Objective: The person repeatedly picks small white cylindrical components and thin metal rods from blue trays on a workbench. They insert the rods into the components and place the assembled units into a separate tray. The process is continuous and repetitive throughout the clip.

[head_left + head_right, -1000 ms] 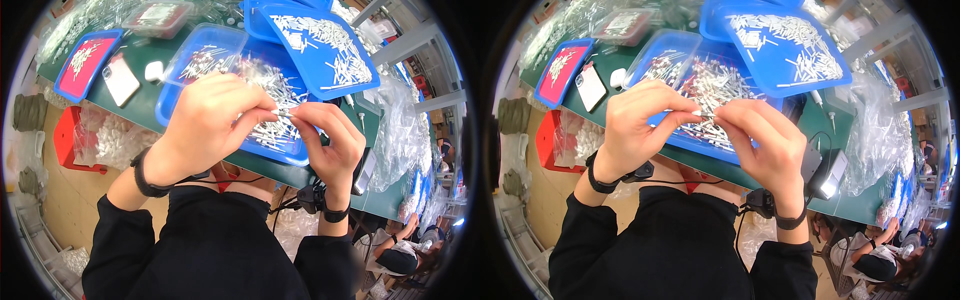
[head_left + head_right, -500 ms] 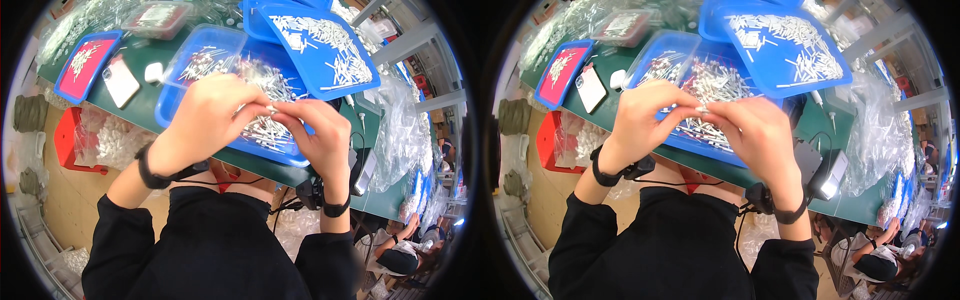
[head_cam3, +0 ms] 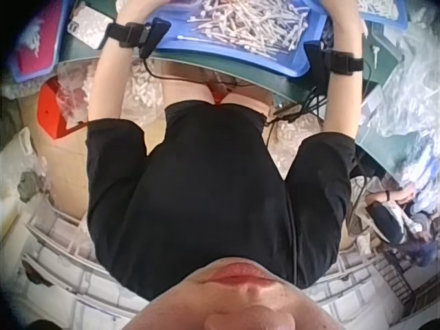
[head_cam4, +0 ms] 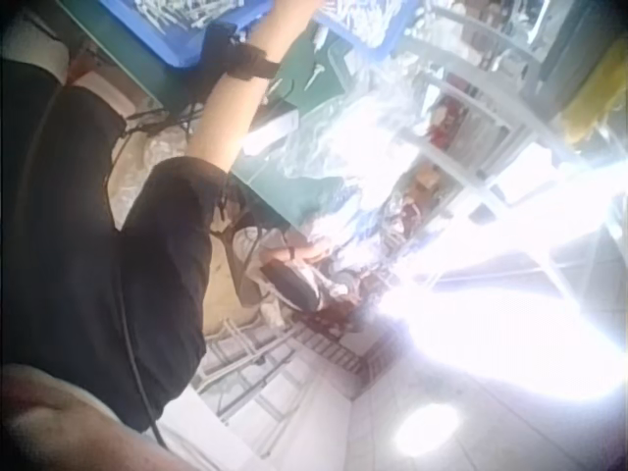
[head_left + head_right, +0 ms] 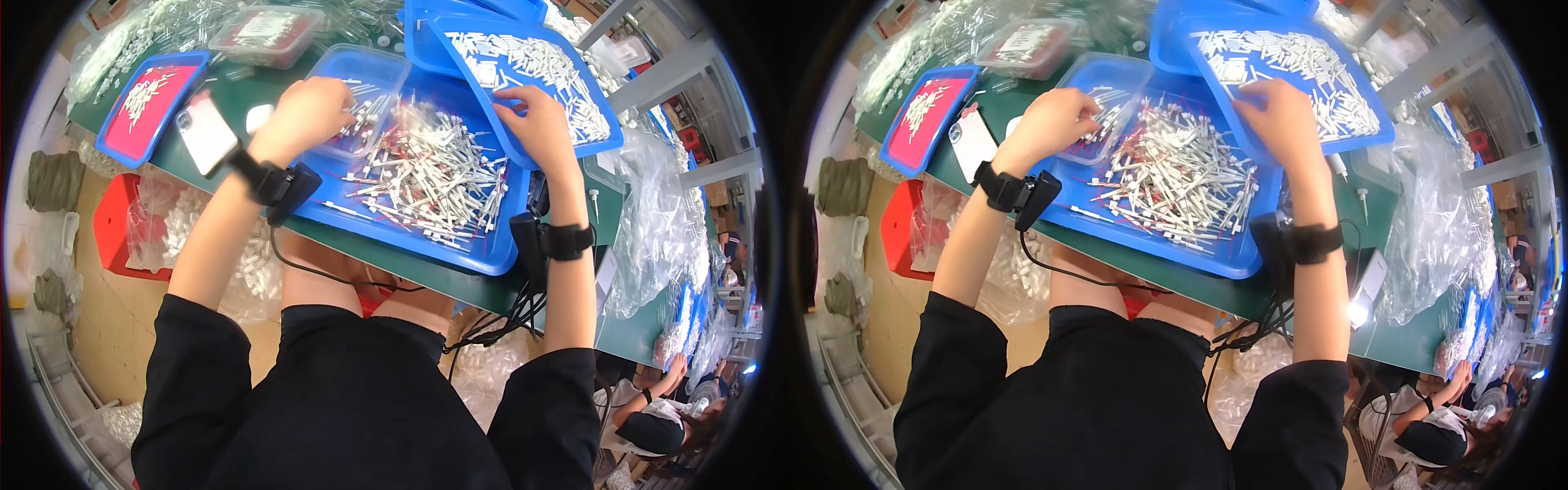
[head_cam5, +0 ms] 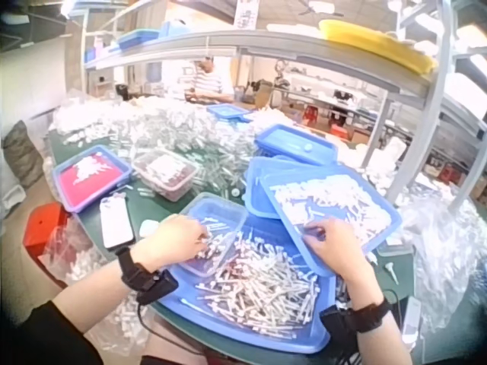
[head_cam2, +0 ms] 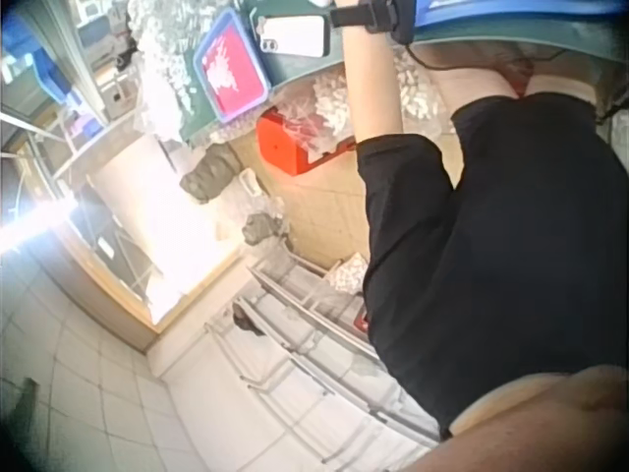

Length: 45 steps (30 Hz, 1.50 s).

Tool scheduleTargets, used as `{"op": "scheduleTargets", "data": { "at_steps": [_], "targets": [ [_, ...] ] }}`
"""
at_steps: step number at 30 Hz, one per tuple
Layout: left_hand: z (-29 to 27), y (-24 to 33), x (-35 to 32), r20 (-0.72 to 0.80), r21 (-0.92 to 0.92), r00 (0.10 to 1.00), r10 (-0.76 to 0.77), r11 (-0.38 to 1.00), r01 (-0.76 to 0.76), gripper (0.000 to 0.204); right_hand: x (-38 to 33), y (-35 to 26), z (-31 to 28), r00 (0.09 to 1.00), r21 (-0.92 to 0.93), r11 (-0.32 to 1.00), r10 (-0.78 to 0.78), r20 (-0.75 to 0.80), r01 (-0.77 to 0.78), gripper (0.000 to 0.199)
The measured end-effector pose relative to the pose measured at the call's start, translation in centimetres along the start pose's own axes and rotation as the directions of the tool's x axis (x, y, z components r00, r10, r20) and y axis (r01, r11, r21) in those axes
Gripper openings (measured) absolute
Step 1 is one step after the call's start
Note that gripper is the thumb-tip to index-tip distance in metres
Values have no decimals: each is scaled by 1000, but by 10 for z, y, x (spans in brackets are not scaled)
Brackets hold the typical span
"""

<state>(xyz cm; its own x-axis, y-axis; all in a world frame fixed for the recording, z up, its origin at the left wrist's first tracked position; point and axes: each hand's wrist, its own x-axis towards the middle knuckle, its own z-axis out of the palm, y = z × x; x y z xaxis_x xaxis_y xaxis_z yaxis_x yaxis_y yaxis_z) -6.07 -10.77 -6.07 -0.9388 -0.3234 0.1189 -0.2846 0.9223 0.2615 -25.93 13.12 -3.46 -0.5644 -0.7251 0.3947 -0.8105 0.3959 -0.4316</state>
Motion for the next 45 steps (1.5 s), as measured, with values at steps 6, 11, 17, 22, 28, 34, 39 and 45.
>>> {"op": "scheduleTargets", "data": {
  "at_steps": [6,11,17,22,28,34,39,45],
  "targets": [
    [20,4,16,22,8,995,-99,995,99,23,5,-6,11,997,-56,996,73,15,-72,17],
    [16,13,25,117,-111,966,-232,963,244,25,1,-7,10,997,-184,980,67,-25,-70,14],
    [23,9,33,132,-129,953,-272,949,289,31,-11,-18,2,977,-95,989,91,-193,-111,15],
    [19,15,34,129,-80,953,-275,955,287,32,-23,-36,-9,971,0,997,80,-226,-82,15],
    [10,4,30,54,-279,970,-237,929,243,27,-36,-48,-26,958,67,998,20,-285,-1,14],
    [-35,28,-4,-215,-796,965,-150,599,-84,20,-57,-68,-44,972,410,911,139,-187,-51,11],
    [-51,83,-45,-161,-987,987,23,-11,-161,17,-77,-95,-40,997,730,683,54,-58,5,14],
    [-45,108,-66,-176,-978,984,28,-120,-172,15,-95,-112,-41,992,842,537,122,-22,-47,12]
  ]
}}
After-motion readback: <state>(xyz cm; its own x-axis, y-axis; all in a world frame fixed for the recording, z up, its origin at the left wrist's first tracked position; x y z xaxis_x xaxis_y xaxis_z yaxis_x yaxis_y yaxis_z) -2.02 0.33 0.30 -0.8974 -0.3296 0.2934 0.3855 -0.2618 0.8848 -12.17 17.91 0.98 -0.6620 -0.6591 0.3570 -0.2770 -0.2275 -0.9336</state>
